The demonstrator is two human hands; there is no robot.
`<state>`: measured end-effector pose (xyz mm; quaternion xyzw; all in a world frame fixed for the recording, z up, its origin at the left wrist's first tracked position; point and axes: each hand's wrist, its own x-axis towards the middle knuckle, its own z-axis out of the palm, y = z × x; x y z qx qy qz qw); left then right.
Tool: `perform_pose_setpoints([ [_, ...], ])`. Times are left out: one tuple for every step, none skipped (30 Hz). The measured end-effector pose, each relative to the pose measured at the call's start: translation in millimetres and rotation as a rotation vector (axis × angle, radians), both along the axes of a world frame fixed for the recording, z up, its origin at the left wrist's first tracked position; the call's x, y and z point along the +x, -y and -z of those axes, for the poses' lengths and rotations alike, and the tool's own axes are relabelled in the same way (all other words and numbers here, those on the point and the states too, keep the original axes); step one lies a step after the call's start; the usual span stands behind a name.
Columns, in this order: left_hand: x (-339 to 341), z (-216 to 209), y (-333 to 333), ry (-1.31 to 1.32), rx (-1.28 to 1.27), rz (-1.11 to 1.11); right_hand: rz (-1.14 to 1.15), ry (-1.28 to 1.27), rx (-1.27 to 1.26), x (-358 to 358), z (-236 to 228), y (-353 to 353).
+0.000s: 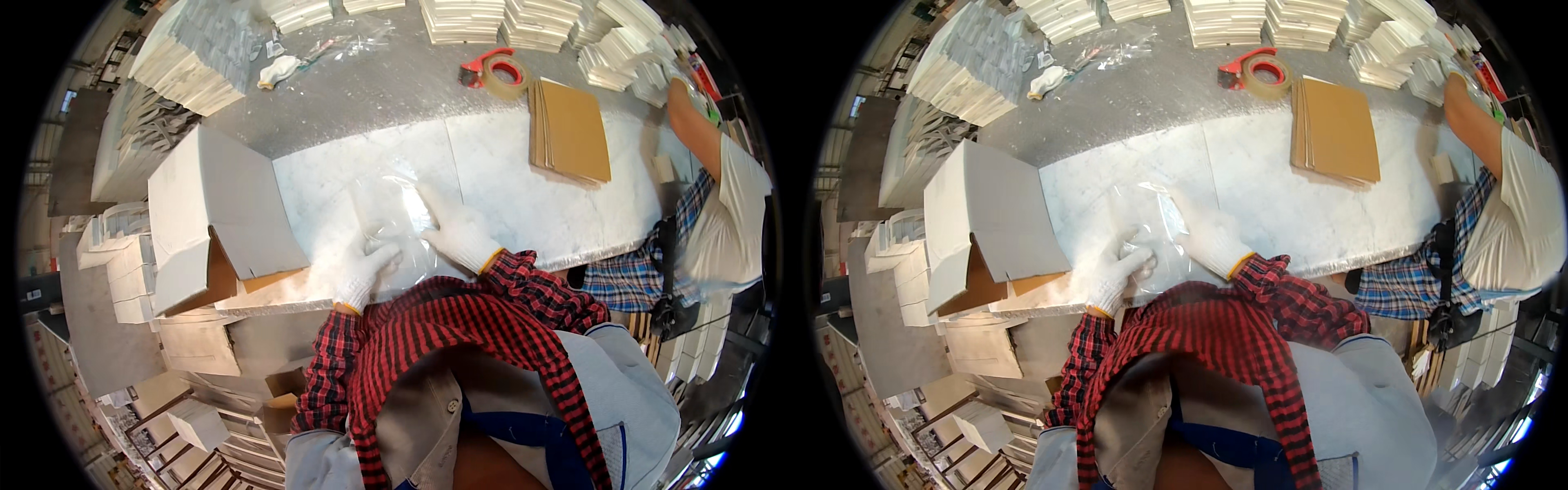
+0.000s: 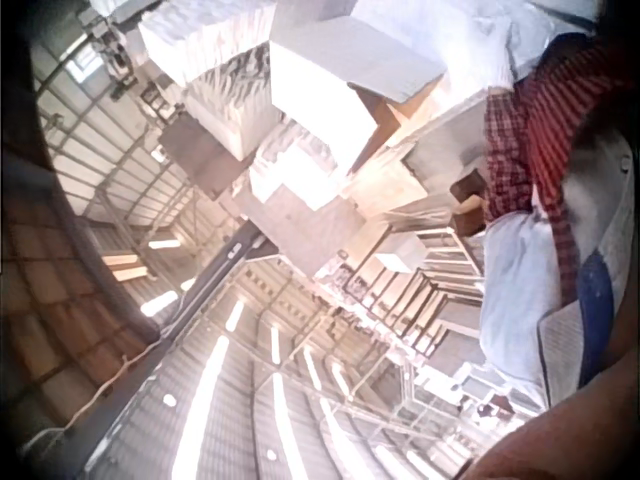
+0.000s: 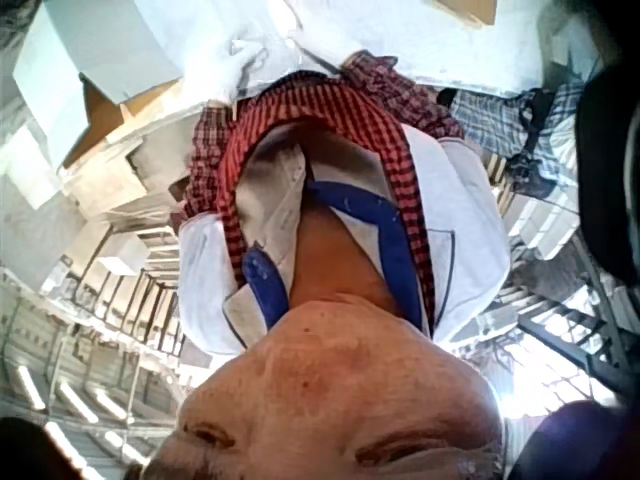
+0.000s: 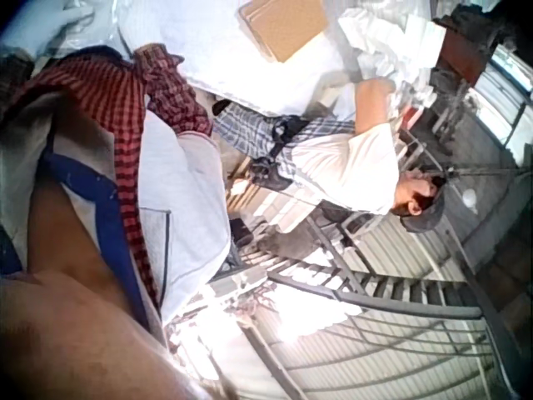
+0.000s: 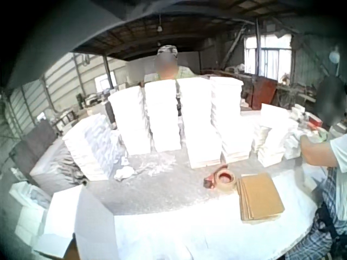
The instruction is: The person wraps white rectangular items in clear plastic film on a workbench. They fold the film around each item, smooth it, and place the wrapped units into a cardboard box. A coworker is visible in the background handling similar items.
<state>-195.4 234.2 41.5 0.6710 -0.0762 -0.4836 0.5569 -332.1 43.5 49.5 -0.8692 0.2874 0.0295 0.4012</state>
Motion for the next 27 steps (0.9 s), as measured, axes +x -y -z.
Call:
perform_pose_setpoints([
  [8, 7, 3, 0.032, -0.023, -0.048, 0.006, -0.066, 0.022, 5, 19, 2],
  [12, 3, 8, 0.002, -0.063, -0.139, 0.076, 0.018, -0.021, 3, 29, 3],
  [17, 0, 11, 0.104, -0.001, -0.103, 0.145, 0.066, 0.019, -1, 40, 6],
  [24, -3, 14, 0.206, 0.06, -0.061, 0.221, 0.114, 0.058, -6, 50, 10],
  [27, -3, 17, 0.303, 0.115, -0.012, 0.302, 0.156, 0.091, -11, 55, 12],
  [29, -1, 18, 0.293, 0.13, -0.02, 0.32, 0.198, 0.001, -13, 33, 15],
  [30, 2, 18, 0.283, 0.146, -0.027, 0.329, 0.161, 0.035, -13, 23, 16],
  [29, 4, 22, 0.273, 0.157, -0.027, 0.346, 0.125, 0.063, -15, 16, 22],
  [28, 5, 25, 0.273, 0.136, -0.043, 0.361, 0.089, 0.092, -17, 14, 26],
  [27, 5, 27, 0.271, 0.117, -0.061, 0.343, 0.113, 0.013, -15, 17, 28],
  [26, 5, 25, 0.276, 0.102, -0.092, 0.325, 0.064, -0.033, -7, 10, 25],
  [27, 7, 24, 0.272, 0.073, -0.11, 0.309, 0.023, -0.077, 7, -1, 22],
  [26, 10, 22, 0.267, 0.044, -0.131, 0.289, -0.018, -0.121, 20, -5, 19],
  [25, 10, 19, 0.265, 0.014, -0.162, 0.208, -0.049, -0.234, 34, -4, 19],
  [25, 6, 21, 0.261, 0.028, -0.144, 0.197, -0.011, -0.208, 44, 4, 17],
  [24, -1, 23, 0.258, 0.042, -0.128, 0.183, 0.028, -0.183, 52, 17, 15],
  [25, -5, 24, 0.255, 0.054, -0.116, 0.165, 0.067, -0.161, 58, 28, 15],
  [26, -1, 23, 0.288, 0.065, -0.098, 0.13, 0.125, -0.211, 59, 35, 17],
  [28, 5, 22, 0.322, 0.075, -0.079, 0.095, 0.184, -0.262, 58, 41, 21],
  [27, 8, 20, 0.353, 0.09, -0.07, 0.048, 0.241, -0.308, 58, 42, 22],
  [27, 10, 20, 0.363, 0.064, -0.07, 0.103, 0.19, -0.165, 53, 41, 24],
  [27, 11, 23, 0.374, 0.038, -0.069, 0.16, 0.137, -0.024, 47, 39, 29],
  [25, 10, 23, 0.38, 0.017, -0.065, 0.218, 0.076, 0.122, 39, 33, 32],
  [23, 9, 25, 0.34, -0.001, -0.061, 0.235, 0.129, 0.131, 30, 27, 33],
  [19, 6, 28, 0.3, -0.018, -0.054, 0.254, 0.182, 0.141, 19, 19, 33],
  [16, 4, 32, 0.257, -0.04, -0.035, 0.287, 0.234, 0.148, 9, 16, 31],
  [13, -1, 35, 0.269, -0.03, 0.007, 0.34, 0.295, 0.212, 1, 18, 27],
])
